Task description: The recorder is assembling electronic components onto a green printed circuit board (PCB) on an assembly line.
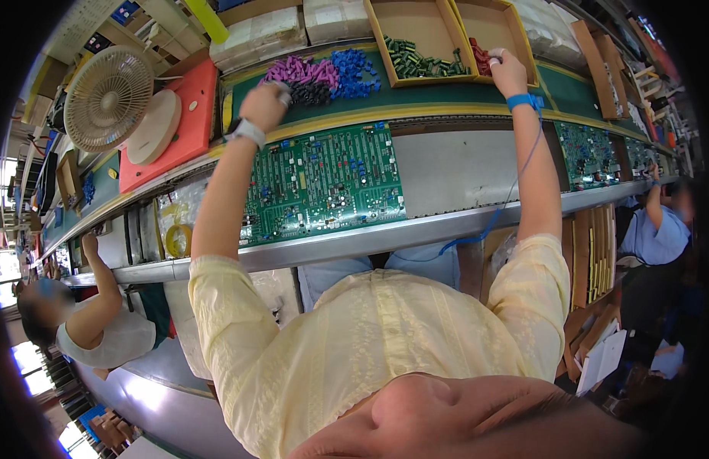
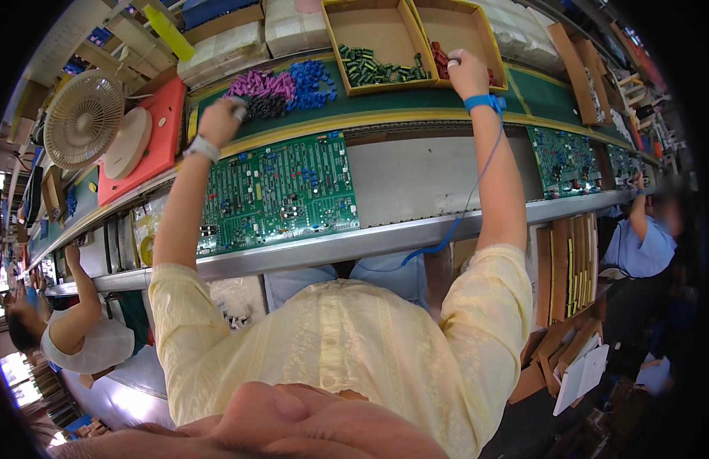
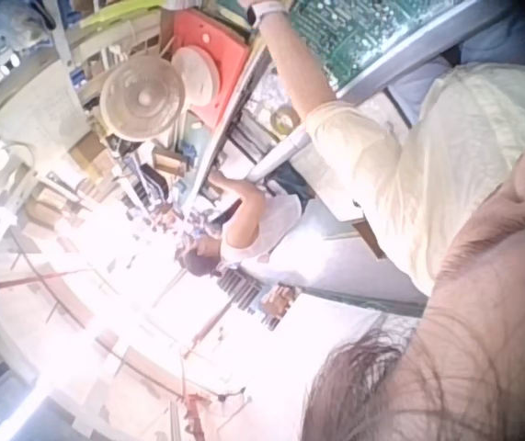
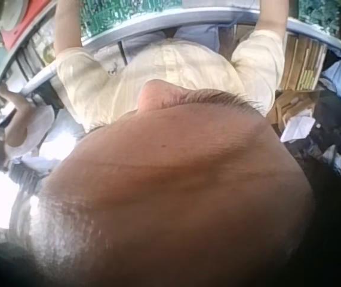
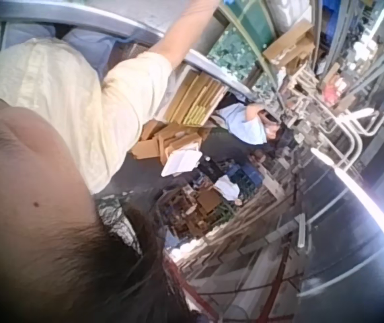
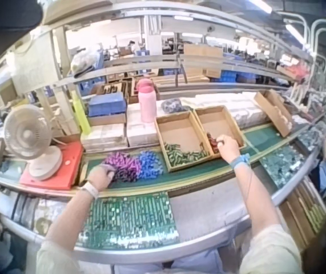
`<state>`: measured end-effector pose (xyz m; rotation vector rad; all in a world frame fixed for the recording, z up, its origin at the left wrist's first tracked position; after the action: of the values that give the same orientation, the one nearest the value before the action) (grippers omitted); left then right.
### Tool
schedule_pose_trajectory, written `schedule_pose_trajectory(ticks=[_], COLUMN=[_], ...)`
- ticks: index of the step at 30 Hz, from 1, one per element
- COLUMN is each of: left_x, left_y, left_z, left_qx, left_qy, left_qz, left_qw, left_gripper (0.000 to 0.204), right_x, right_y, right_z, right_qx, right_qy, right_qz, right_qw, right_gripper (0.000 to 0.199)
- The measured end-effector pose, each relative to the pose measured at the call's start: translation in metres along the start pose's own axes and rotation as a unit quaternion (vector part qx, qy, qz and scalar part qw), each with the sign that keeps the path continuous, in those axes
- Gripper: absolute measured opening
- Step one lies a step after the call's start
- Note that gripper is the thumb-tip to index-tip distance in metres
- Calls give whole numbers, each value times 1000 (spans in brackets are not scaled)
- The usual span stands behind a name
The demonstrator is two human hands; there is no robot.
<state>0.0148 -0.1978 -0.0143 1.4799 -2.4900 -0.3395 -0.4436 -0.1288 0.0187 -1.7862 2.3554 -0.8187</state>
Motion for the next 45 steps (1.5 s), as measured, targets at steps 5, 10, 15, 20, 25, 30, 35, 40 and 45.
schedule_pose_trajectory(ticks=[5,10,15,20,25,30,35,40,45], left_x=[50,58,61,61,54,39,10,-43,-116], left_y=[-80,-57,-66,-78,-83,-69,-47,2,49], left_z=[11,7,13,23,20,7,-9,-18,-13], left_qx=[125,96,62,89,47,-4,-32,-209,-244], left_qy=[5,-46,-70,-65,-12,33,86,36,-40], left_qz=[-172,-193,-190,-181,-157,-147,-66,-52,20], left_qw=[977,976,977,977,986,989,994,976,969], left_gripper=[28,29,28,25,24,27,25,22,18], right_x=[-96,-197,-231,-236,-234,-231,-234,-236,-238], right_y=[-75,-126,-143,-149,-154,-155,-154,-153,-153], right_z=[6,15,34,48,51,50,54,56,56], right_qx=[191,253,200,69,38,43,37,20,5], right_qy=[-127,-329,-346,-320,-325,-295,-291,-254,-244], right_qz=[-173,-172,-252,-316,-323,-360,-358,-415,-436], right_qw=[958,893,881,890,888,884,886,873,866], right_gripper=[24,22,21,17,17,11,11,12,19])
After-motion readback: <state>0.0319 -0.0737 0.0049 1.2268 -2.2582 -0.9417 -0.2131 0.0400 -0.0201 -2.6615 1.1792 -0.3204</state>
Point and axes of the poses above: each hand's wrist, its own x-axis towards the middle knuckle, its own z-axis out of the palm, y = z × x, the point moved 4 cm from there along x, towards the middle knuckle, and after that the axes turned 9 degrees about -y, right-handed, at the moved point
